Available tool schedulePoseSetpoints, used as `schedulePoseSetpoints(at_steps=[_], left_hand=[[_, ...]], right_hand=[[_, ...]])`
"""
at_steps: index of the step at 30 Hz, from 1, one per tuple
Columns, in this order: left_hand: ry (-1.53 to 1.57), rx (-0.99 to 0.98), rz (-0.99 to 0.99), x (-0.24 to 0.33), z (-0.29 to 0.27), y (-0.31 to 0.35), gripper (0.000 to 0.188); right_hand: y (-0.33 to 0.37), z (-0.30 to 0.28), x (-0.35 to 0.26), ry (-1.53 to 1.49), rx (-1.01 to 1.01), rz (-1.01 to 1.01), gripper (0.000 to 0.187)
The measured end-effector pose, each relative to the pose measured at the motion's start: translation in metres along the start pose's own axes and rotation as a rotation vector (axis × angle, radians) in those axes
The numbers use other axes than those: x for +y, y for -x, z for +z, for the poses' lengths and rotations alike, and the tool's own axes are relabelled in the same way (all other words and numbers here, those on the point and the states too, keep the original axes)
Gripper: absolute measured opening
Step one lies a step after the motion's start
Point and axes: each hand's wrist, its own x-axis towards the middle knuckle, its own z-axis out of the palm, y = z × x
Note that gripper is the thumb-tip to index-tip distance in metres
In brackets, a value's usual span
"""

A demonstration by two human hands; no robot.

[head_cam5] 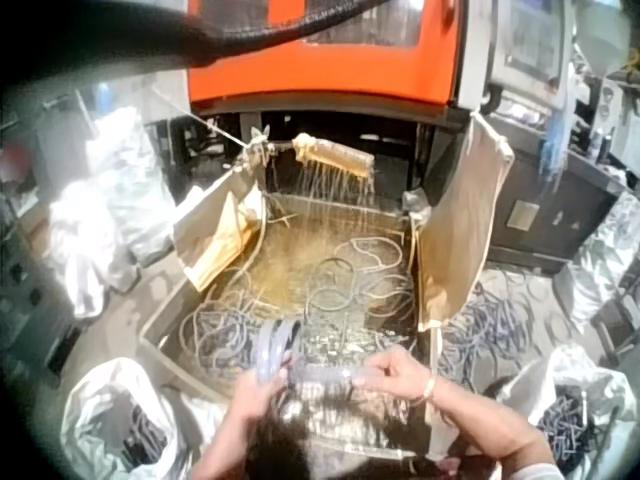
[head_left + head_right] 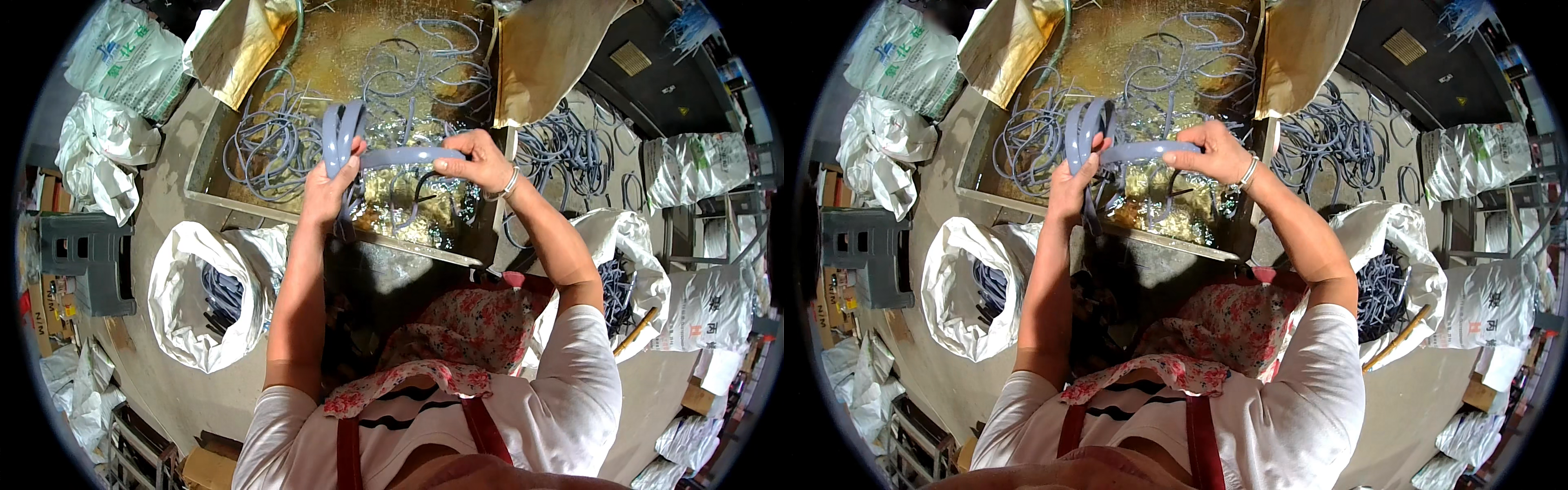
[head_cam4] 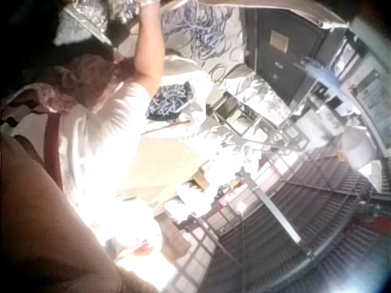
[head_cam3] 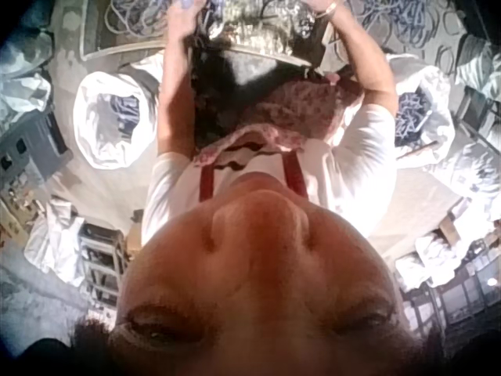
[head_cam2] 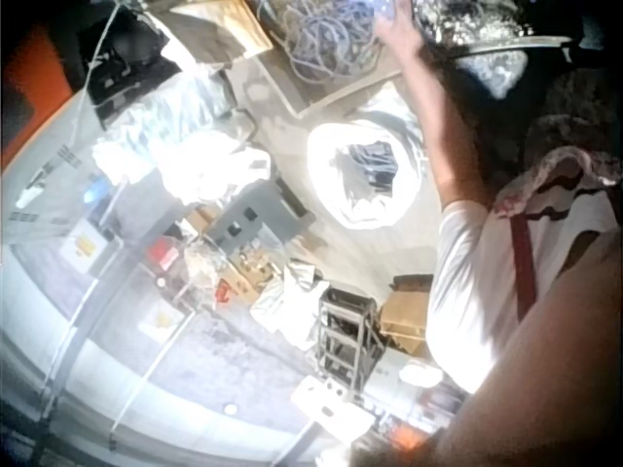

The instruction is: The person stands at a workbench and sorts tangled grey cables by hand. They pick up bundles of cables, untangle them, and place the organized cables into a white sack on the floor. The person occasionally uses a wooden stick to move the cables around on the table.

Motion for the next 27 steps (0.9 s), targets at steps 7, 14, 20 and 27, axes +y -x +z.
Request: schedulePoseSetpoints(at_steps=[7,14,20,27], left_hand=[[-0.09,-0.081,-0.055,-0.026,-0.014,-0.008,0.03],[0.14,0.153,-0.227,-0.002,0.0,-0.009,0.034],[0.217,0.281,-0.328,0.009,-0.015,-0.005,0.036],[0.323,0.366,-0.318,0.021,-0.04,-0.002,0.039]], right_hand=[[-0.008,-0.004,0.01,-0.26,0.143,0.045,0.033],[-0.036,-0.018,0.152,-0.01,-0.039,0.266,0.046],[-0.01,0.074,0.168,0.708,-0.423,0.466,0.06],[-0.023,0.08,0.183,0.785,-0.003,0.211,0.055]])
